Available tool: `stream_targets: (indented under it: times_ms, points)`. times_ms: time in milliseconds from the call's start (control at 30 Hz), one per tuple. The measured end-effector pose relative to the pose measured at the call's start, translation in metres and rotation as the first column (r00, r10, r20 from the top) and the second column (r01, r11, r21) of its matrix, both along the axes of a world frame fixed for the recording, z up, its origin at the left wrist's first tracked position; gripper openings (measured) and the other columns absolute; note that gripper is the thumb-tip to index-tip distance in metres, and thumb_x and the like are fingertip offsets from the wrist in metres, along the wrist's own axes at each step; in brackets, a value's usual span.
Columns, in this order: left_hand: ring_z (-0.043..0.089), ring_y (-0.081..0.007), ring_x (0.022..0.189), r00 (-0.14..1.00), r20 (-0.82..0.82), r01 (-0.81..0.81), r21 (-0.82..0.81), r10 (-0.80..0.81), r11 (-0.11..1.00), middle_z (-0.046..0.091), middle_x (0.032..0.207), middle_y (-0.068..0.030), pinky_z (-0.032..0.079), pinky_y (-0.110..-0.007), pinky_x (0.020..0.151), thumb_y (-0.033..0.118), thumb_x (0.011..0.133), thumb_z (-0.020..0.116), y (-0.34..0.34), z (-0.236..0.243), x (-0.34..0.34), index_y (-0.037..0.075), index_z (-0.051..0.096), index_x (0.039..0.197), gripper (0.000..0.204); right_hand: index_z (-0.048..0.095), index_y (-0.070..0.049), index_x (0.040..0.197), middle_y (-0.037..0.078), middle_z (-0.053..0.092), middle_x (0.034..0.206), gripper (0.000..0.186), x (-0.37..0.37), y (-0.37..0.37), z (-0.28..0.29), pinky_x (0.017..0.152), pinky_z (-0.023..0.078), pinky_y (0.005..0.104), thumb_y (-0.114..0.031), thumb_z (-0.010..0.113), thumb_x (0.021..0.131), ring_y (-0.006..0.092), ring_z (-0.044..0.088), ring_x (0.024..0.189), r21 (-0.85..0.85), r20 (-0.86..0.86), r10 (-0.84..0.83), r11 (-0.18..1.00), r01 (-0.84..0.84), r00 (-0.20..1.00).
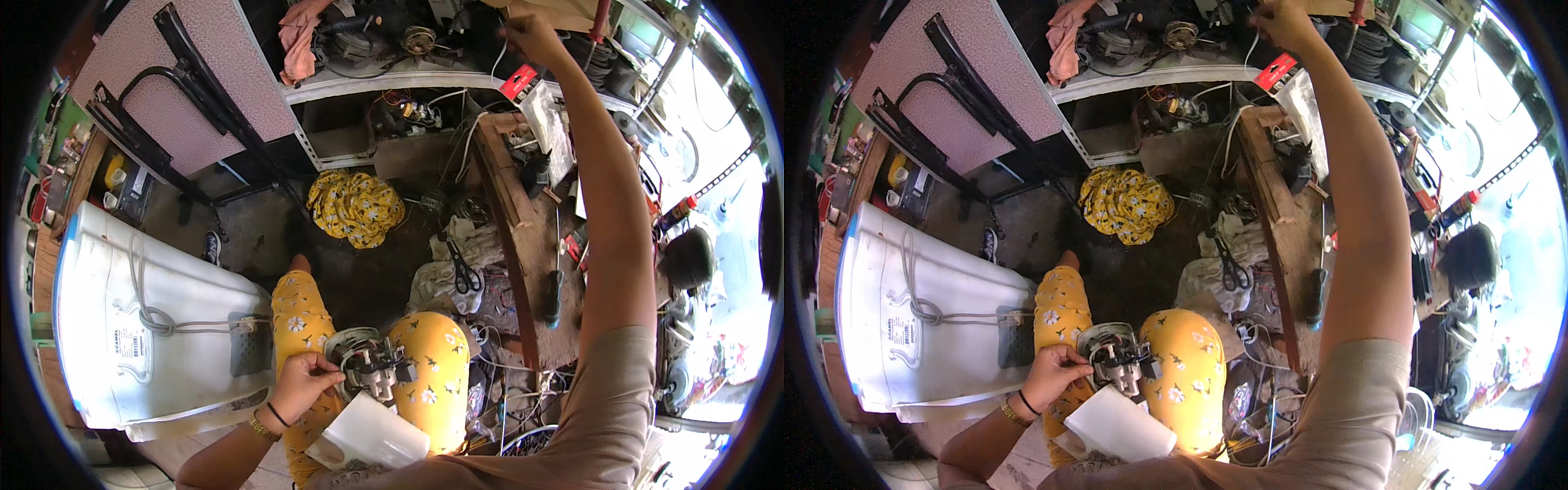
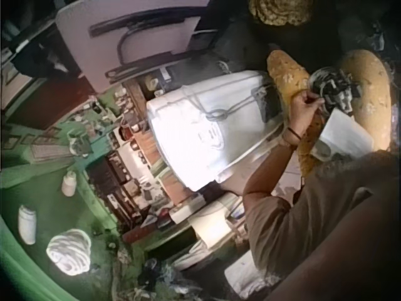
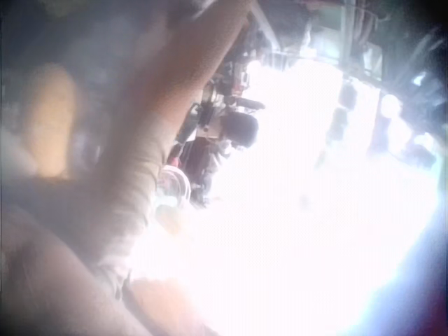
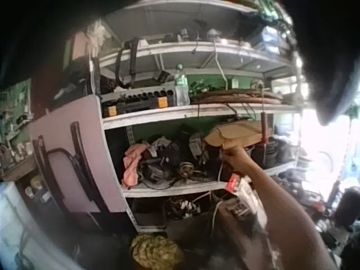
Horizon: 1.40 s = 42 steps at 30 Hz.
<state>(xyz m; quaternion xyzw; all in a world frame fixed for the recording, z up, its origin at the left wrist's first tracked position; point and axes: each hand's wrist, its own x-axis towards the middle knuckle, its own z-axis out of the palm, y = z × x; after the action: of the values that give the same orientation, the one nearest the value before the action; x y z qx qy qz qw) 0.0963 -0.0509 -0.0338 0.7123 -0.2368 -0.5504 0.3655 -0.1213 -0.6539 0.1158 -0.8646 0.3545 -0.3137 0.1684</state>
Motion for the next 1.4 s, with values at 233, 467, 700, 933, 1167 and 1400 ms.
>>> stream_targets:
  times_ms: [233, 467, 700, 933, 1167, 1400]
  points:
    - [0.056, -0.0052, 0.054, 0.957, 0.16, 0.256, -0.075, -0.242, 0.964, 0.065, 0.073, -0.001, 0.044, -0.02, 0.047, 0.013, 0.082, 0.078, -0.001, 0.0, 0.015, 0.002, 0.064, 0.087, 0.018, 0.073, -0.01, 0.1, 0.001, 0.062, 0.067, 0.018, -0.021, 0.019, 0.066, 0.048, 0.044, 0.0237, -0.021, 0.062, 0.091, 0.0071, 0.056, 0.054, -0.055, 0.187, 0.018, 0.998, -0.008, 0.982]
    - [0.054, -0.0058, 0.083, 0.843, 0.515, 0.403, -0.414, -0.155, 0.816, 0.054, 0.086, 0.0034, 0.047, -0.02, 0.072, 0.014, 0.087, 0.073, -0.091, 0.041, 0.05, 0.005, 0.054, 0.101, 0.026, 0.074, -0.008, 0.098, 0.016, 0.071, 0.09, 0.023, -0.002, 0.086, 0.023, 0.076, 0.053, 0.0409, -0.024, 0.07, 0.083, 0.0321, 0.069, 0.083, -0.289, -0.192, 0.023, 0.954, -0.079, 0.981]
    - [0.055, -0.0183, 0.1, 0.816, 0.578, 0.449, -0.652, 0.018, 0.611, 0.045, 0.134, -0.0132, 0.055, -0.028, 0.063, 0.029, 0.09, 0.065, -0.35, 0.04, -0.021, 0.01, 0.03, 0.146, 0.069, 0.074, -0.004, 0.095, 0.016, 0.072, 0.083, 0.02, 0.034, 0.16, -0.021, 0.072, 0.053, 0.0356, -0.018, 0.071, 0.081, 0.0279, 0.07, 0.078, -0.102, -0.102, 0.162, 0.98, -0.172, 0.981]
    - [0.062, -0.0177, 0.069, 0.996, 0.008, 0.071, -0.625, -0.084, 0.777, 0.063, 0.081, -0.0051, 0.053, -0.035, 0.06, 0.044, 0.102, 0.039, -0.398, 0.019, -0.036, 0.007, 0.058, 0.099, 0.042, 0.051, -0.003, 0.13, 0.019, 0.068, 0.109, 0.063, 0.019, 0.132, -0.115, 0.078, 0.054, 0.0382, -0.009, 0.075, 0.072, 0.027, 0.067, 0.094, 0.198, 0.016, 0.126, 0.972, -0.127, 0.992]
    - [0.04, -0.0131, 0.053, 0.966, -0.228, -0.098, -0.756, -0.12, 0.647, 0.033, 0.059, 0.0035, 0.047, -0.032, 0.057, 0.057, 0.101, 0.029, -0.352, 0.038, -0.005, 0.017, 0.032, 0.063, 0.056, 0.041, -0.019, 0.142, 0.022, 0.058, 0.126, 0.067, 0.031, 0.096, -0.207, 0.085, 0.053, 0.0463, -0.023, 0.068, 0.081, 0.0378, 0.062, 0.109, -0.091, -0.582, -0.358, 0.921, 0.379, 0.73]
    - [0.041, -0.0129, 0.066, 0.88, -0.389, -0.128, -0.748, -0.274, 0.651, 0.034, 0.064, 0.003, 0.041, -0.03, 0.066, 0.053, 0.102, 0.035, -0.276, 0.083, 0.054, 0.017, 0.034, 0.069, 0.049, 0.037, -0.018, 0.144, 0.024, 0.049, 0.136, 0.068, 0.007, 0.08, -0.182, 0.086, 0.053, 0.0492, -0.023, 0.066, 0.082, 0.0415, 0.06, 0.111, -0.376, -0.503, -0.556, 0.83, 0.411, 0.662]
